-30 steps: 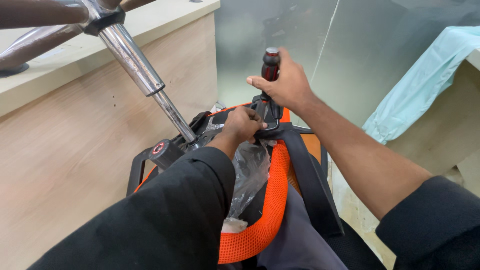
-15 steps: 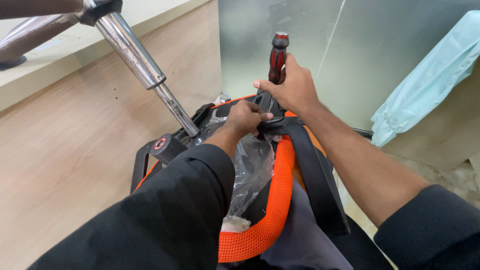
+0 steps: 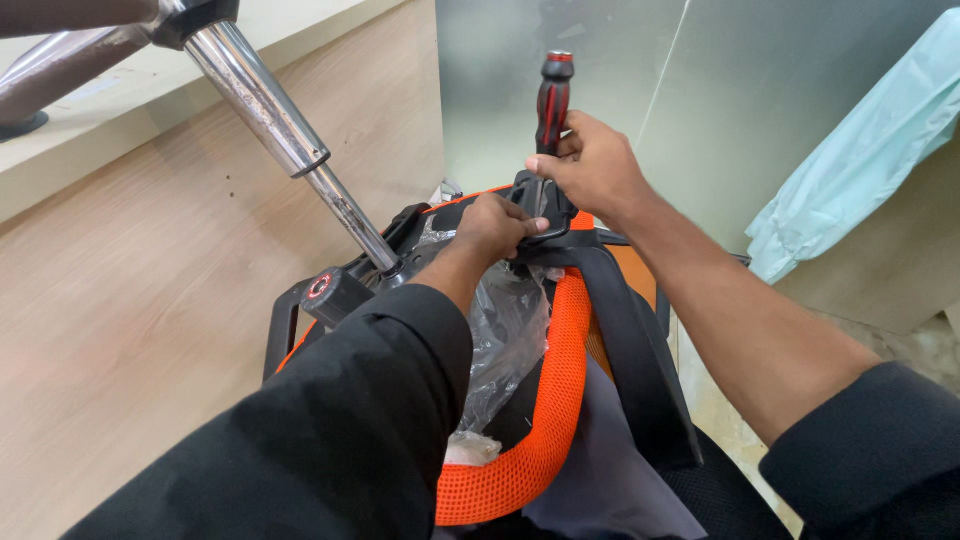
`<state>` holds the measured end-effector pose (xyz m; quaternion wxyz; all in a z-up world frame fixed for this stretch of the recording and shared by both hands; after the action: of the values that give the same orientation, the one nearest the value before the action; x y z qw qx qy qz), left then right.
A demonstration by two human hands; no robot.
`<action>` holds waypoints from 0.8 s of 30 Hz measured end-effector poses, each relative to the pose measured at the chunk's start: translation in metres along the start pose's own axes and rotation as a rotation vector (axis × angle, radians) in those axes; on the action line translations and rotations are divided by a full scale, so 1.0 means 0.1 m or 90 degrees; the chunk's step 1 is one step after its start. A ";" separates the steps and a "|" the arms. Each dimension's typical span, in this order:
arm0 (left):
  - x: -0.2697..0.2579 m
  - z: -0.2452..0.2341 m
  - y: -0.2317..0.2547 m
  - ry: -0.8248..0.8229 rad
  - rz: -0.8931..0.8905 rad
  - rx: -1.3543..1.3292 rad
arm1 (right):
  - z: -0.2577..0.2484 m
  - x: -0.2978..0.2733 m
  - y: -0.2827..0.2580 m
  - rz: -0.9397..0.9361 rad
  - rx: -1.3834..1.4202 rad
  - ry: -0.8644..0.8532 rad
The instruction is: The person uses a screwdriver to tighten screws on the central hub of an orange office chair base. They rotate the base to access different screw locations and continue fastening components together.
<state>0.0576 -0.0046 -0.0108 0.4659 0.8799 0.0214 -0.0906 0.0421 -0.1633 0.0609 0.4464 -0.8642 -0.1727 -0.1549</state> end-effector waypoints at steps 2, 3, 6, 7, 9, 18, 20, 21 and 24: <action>-0.02 -0.01 0.03 0.047 0.003 0.046 | 0.07 0.01 -0.06 -0.057 -0.060 0.015; -0.04 -0.01 0.05 0.077 0.018 0.074 | 0.13 0.01 -0.10 -0.119 -0.056 0.015; -0.07 0.00 0.06 0.100 0.030 0.089 | 0.30 0.02 -0.16 -0.169 0.137 -0.015; -0.08 0.00 0.05 0.097 0.028 0.083 | 0.34 0.02 -0.17 -0.161 0.232 -0.030; -0.09 0.01 -0.01 0.077 0.067 -0.024 | 0.35 0.00 -0.16 -0.090 0.260 -0.012; 0.12 0.10 -0.10 -0.003 0.018 -0.124 | 0.23 -0.02 -0.10 -0.130 -0.050 -0.003; 0.16 0.09 -0.11 0.023 0.047 -0.081 | 0.20 0.04 -0.06 -0.088 0.108 -0.048; 0.16 0.08 -0.11 0.039 0.088 -0.060 | 0.14 0.06 -0.04 -0.039 0.255 -0.090; 0.16 0.09 -0.12 0.011 0.090 -0.063 | 0.00 0.01 -0.01 0.020 0.424 -0.131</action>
<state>0.0704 -0.0063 -0.0283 0.5138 0.8559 -0.0325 -0.0484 0.0426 -0.1624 0.0617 0.6864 -0.6847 -0.2449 0.0049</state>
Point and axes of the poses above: each hand's wrist, its own x-axis towards the middle knuckle, its own z-axis out of the palm, y = z × x, the point moved 2 cm from there along x, towards the middle knuckle, and after that the axes turned 8 degrees about -z, right-handed, at the moved point
